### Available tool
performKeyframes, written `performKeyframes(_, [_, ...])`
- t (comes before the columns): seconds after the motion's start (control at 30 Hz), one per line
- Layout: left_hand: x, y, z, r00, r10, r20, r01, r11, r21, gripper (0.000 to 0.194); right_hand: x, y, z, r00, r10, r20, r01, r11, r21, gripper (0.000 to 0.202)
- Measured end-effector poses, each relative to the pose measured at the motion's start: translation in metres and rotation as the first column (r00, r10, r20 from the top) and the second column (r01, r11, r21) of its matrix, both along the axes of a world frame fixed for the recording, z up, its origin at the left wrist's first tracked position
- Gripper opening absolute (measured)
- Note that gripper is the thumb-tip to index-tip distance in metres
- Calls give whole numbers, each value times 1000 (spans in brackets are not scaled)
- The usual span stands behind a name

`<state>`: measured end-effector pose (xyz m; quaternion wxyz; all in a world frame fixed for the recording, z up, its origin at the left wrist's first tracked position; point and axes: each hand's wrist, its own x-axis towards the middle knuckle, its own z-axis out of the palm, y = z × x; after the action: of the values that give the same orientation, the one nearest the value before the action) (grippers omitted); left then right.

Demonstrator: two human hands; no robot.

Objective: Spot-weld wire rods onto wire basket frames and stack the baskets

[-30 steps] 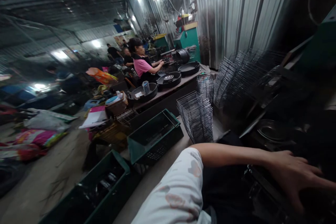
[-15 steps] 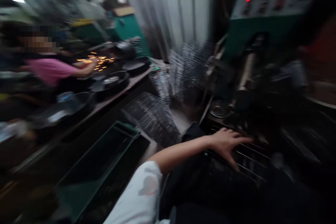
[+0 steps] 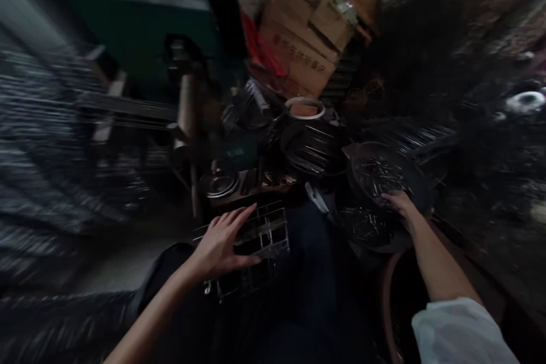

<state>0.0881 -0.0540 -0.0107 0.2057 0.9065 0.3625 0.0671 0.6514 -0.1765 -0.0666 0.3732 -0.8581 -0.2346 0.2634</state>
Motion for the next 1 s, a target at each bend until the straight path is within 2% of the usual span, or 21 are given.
performKeyframes(0.1, [3,4,-6,1000,-4,-9,4,1000,19,113,17,-7,-13,995,-4,-98,5,1000,13,26])
performKeyframes(0.27, [5,3,-10,1000,-18,-15,19,998,52,113,19,-6,-25,975,104,-197,-100,994,32,34])
performKeyframes(0.4, [4,2,-10,1000,-22,-17,23,998,55,112,20,-6,-27,961,162,-224,-155,987,50,38])
performKeyframes(0.67, [4,-2,-9,1000,4,-15,-3,998,66,109,24,-10,-27,963,200,-181,-198,980,31,45])
performKeyframes(1.0, [-3,-6,-3,1000,16,-14,-15,995,97,109,19,-10,-22,960,253,-118,-252,967,28,42])
